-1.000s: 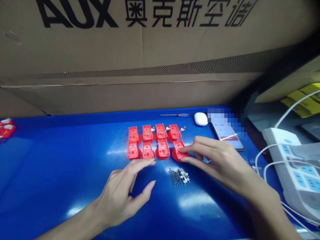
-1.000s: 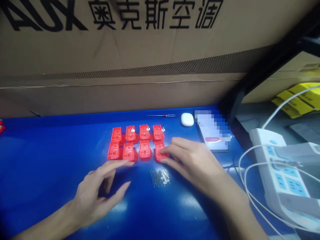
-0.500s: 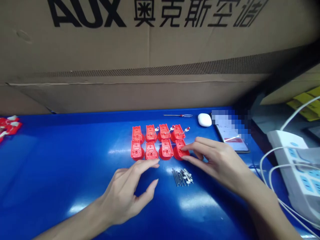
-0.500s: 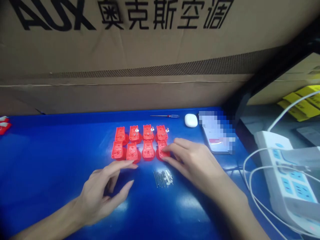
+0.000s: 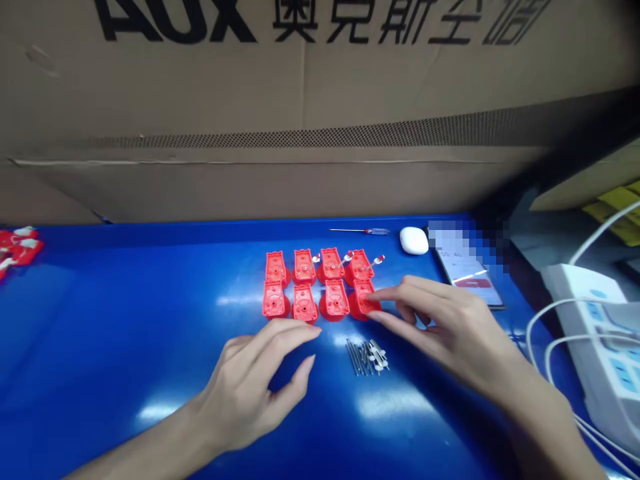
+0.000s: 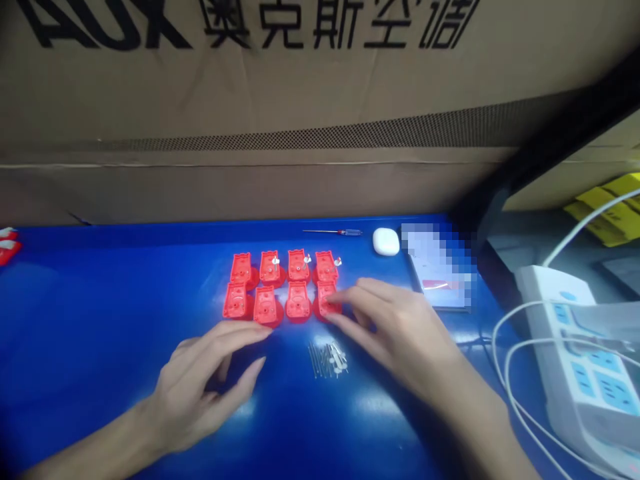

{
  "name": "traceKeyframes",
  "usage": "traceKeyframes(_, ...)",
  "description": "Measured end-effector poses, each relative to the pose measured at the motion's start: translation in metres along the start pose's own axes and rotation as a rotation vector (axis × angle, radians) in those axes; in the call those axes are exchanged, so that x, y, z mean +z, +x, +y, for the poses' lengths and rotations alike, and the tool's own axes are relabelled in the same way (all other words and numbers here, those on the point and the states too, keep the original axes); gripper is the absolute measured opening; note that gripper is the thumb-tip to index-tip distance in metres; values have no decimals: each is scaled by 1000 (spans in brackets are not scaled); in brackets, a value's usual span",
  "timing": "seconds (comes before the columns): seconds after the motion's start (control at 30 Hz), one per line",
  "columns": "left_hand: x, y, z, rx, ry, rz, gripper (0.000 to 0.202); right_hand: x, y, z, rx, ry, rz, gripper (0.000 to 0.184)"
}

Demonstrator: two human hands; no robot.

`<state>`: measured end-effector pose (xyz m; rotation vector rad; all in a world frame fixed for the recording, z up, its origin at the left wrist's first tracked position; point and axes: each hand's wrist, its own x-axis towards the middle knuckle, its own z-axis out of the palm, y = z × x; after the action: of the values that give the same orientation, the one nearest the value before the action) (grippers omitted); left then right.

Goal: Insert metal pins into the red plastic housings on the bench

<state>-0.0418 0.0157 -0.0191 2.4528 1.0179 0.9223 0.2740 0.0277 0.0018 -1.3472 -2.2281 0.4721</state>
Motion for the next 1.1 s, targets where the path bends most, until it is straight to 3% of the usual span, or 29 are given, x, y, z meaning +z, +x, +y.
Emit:
traceKeyframes(0.33, -8, 22, -15, -61, 56, 225, 22, 6, 0, 0, -63, -32, 61, 18)
traceKeyframes(0.57, -26, 76, -47, -145, 141, 16, 13, 6, -2, -2, -80, -62, 68, 16)
traceKeyframes(0.7, -24, 101, -68, -208, -47, -119, 13, 5, -2, -3, -95, -70, 76, 16)
traceKeyframes(0.97, -15, 115, -79, -369, -259, -204, 14, 4, -2, -3, -134, -76, 102, 18)
traceKeyframes(1.1, -12, 119, -81, -414, -275, -192, 17, 3, -3, -4, -150, -64, 132, 15)
